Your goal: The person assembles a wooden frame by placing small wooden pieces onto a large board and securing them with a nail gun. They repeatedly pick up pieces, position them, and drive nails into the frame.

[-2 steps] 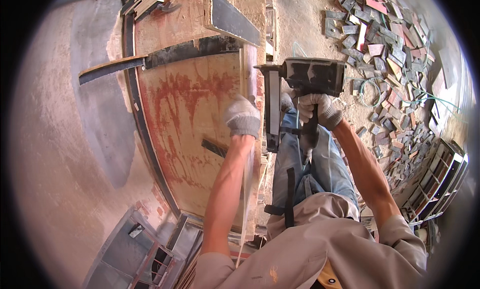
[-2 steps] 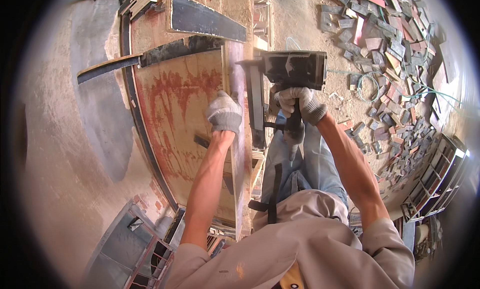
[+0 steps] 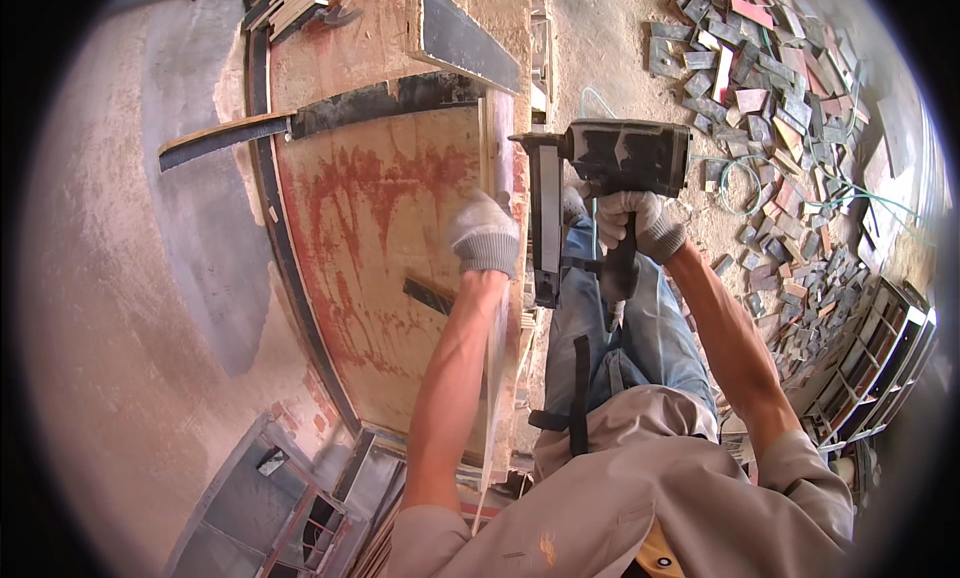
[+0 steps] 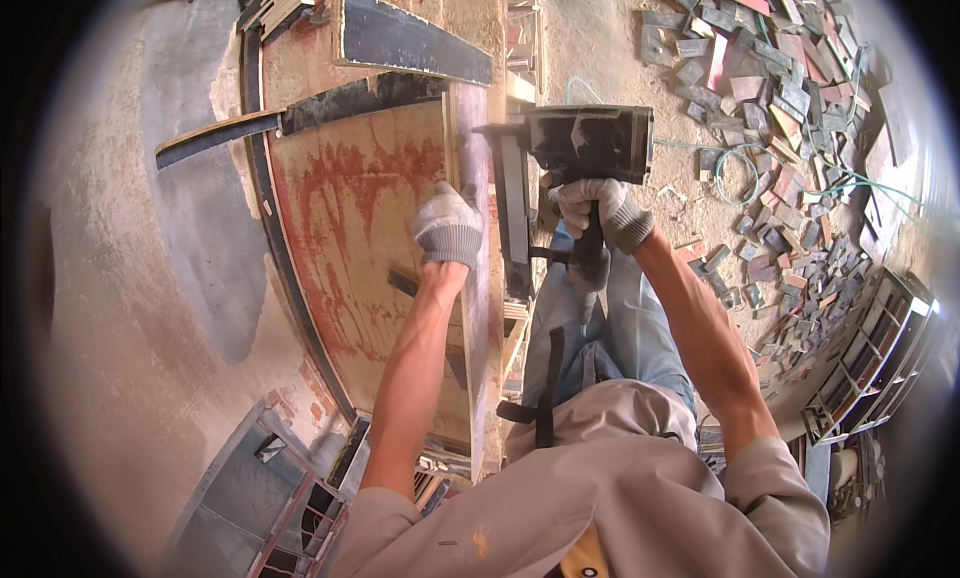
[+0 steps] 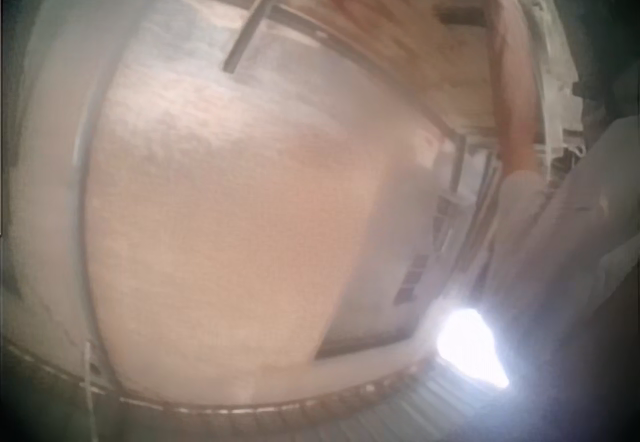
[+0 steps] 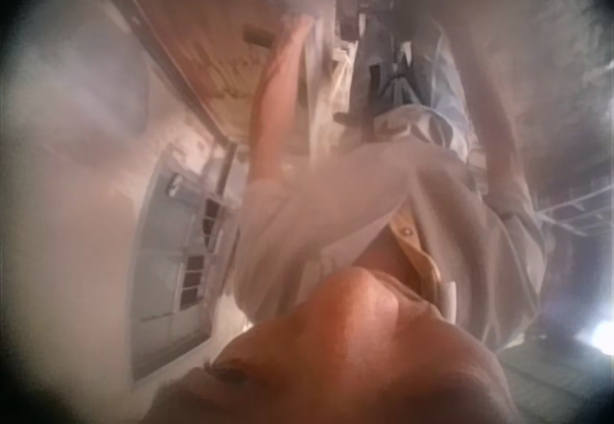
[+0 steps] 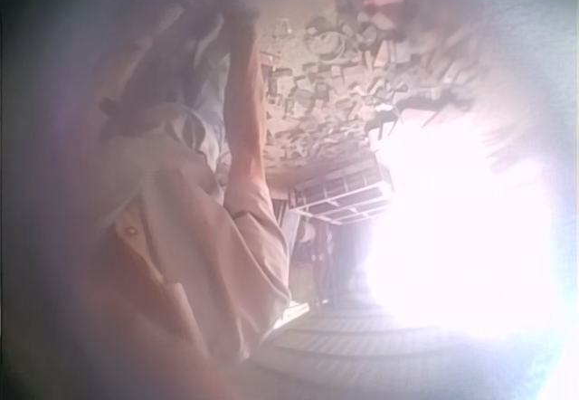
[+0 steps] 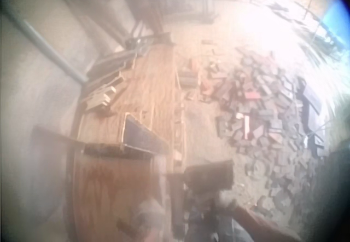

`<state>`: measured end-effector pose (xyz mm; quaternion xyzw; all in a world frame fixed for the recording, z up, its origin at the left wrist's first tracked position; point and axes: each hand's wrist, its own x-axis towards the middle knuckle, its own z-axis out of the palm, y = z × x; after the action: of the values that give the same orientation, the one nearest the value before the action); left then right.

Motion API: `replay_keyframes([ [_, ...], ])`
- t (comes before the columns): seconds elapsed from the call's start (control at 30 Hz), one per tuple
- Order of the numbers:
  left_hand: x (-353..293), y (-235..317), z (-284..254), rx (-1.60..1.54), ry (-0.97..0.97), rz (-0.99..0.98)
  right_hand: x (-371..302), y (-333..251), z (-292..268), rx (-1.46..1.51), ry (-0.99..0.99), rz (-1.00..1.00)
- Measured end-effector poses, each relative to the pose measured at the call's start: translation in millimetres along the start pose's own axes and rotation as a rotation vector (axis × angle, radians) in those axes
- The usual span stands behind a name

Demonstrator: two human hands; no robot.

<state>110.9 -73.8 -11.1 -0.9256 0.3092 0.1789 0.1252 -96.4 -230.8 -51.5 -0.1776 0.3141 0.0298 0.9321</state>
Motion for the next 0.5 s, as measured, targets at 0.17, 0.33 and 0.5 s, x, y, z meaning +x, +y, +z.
replay_keyframes([
  [0.17,-11,-8,-6,0.038,-0.057,-0.010,-8,26,0,0.022,0.001,0.049],
  [0.33,-9,-2,-12,-0.008,-0.167,-0.084,-10,35,6,0.011,-0.071,0.077],
  [0.5,-29,-28,6,-0.295,0.089,0.048,-33,34,0,-0.311,-0.054,-0.053],
])
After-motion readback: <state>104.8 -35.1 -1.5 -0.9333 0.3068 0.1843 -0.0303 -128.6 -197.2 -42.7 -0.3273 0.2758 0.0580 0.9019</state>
